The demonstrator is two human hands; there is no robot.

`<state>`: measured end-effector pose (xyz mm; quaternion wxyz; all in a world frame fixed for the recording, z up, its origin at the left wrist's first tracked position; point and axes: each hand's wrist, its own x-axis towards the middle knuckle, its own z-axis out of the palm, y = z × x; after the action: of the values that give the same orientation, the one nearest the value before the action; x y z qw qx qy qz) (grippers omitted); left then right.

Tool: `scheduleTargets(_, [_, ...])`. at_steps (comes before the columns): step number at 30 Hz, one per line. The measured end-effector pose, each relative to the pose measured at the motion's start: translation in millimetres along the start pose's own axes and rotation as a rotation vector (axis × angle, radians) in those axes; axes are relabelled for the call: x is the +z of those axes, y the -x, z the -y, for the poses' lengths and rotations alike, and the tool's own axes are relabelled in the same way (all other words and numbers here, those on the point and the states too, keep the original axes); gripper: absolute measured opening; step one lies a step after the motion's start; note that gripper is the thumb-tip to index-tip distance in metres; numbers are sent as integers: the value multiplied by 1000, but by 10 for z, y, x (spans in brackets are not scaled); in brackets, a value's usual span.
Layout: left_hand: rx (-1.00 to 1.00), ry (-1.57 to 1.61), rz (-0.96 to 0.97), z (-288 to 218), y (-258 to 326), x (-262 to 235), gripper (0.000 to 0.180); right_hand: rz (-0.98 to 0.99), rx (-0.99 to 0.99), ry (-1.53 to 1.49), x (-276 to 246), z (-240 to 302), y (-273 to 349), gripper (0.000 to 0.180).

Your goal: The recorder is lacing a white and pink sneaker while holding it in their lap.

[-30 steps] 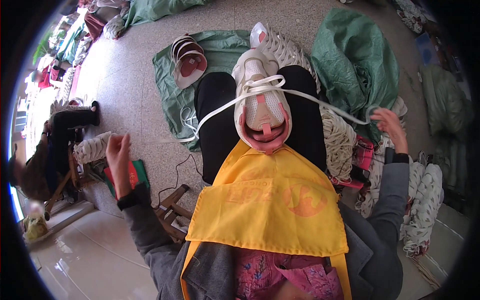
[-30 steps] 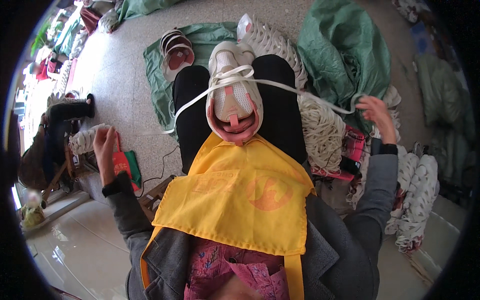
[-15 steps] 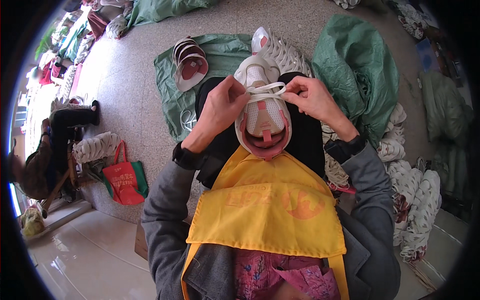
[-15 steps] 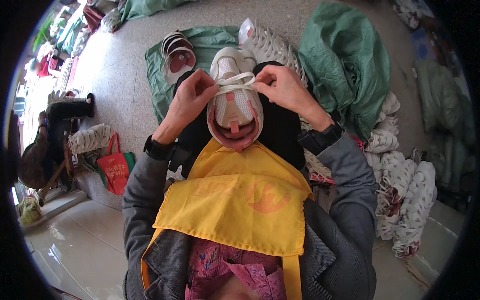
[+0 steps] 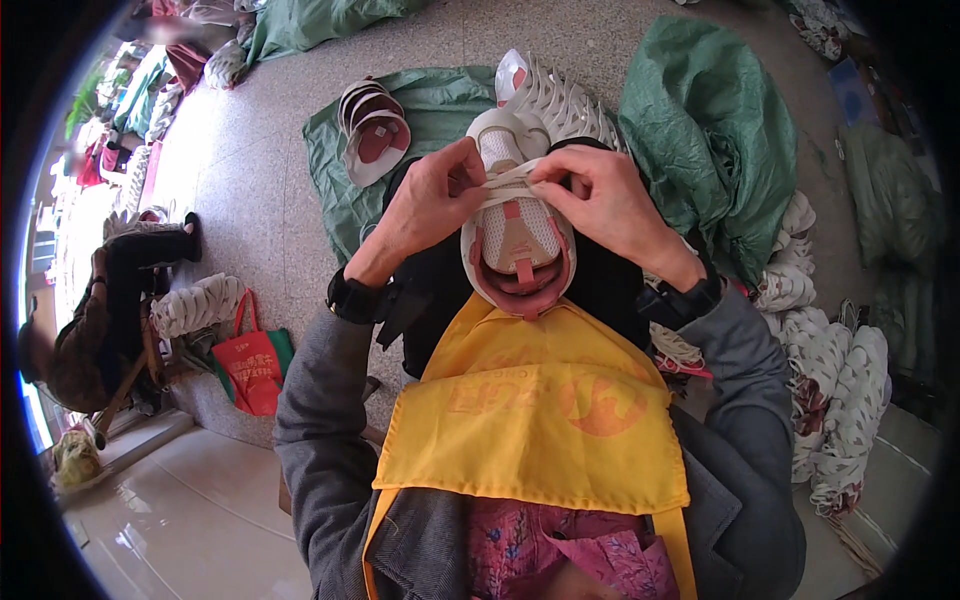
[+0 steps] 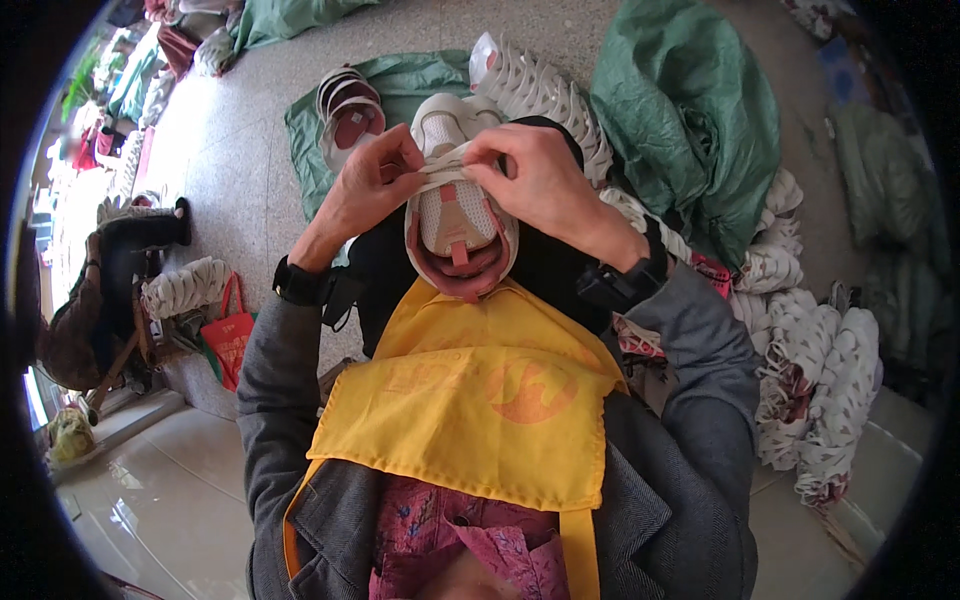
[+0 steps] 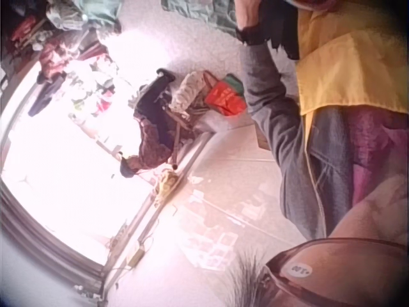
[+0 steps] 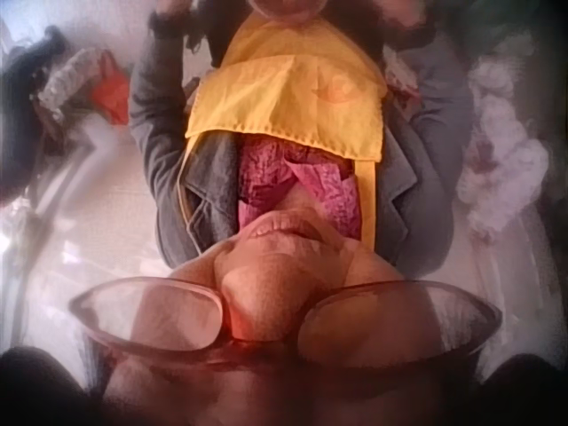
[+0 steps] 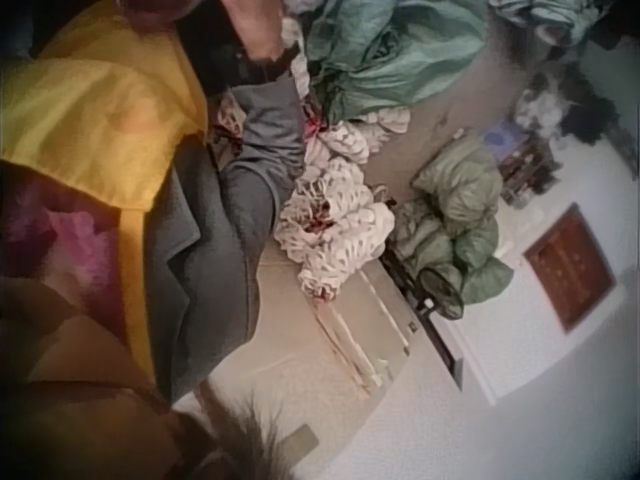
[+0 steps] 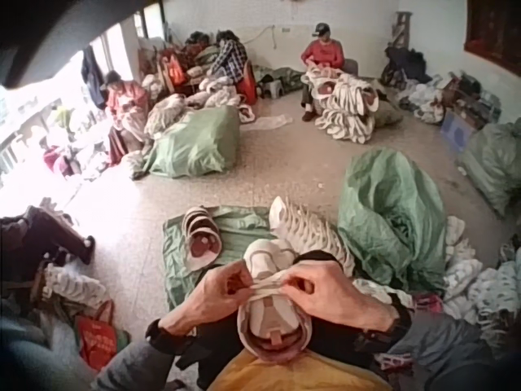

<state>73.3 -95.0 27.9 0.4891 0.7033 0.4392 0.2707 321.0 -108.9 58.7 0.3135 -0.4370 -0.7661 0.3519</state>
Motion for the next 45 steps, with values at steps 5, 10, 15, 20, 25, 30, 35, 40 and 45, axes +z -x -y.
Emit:
scheduleTargets(5, [2,34,1,-1,-7,8,17,21,-234,139,251,-153,-244,11])
scheduleTargets(10, [28,82,-34,-19,78,-14,19,123,-286,169,318,-175,-397,12])
scheduleTargets(15, [19,169,-82,85,146,29,21,241,-191,137,310,-163,-475,12])
scheduleTargets(20, [44,75,-36,17,154,58,19,509,92,-228,219,-260,-595,12])
scheduleTargets(25, [63,48,-28,41,130,55,18,644,255,-545,127,-307,-645,13])
scheduleTargets(30, [23,136,-28,85,88,54,12,368,-114,-125,195,-195,-559,8])
scheduleTargets(35, [100,-59,-246,28,91,195,14,139,-452,175,229,-113,-454,11])
scheduleTargets(40, [200,-465,-402,-167,76,286,11,96,-561,318,295,-137,-392,14])
scheduleTargets(45, [189,-433,-428,-162,118,334,13,-14,-444,229,217,-93,-244,12])
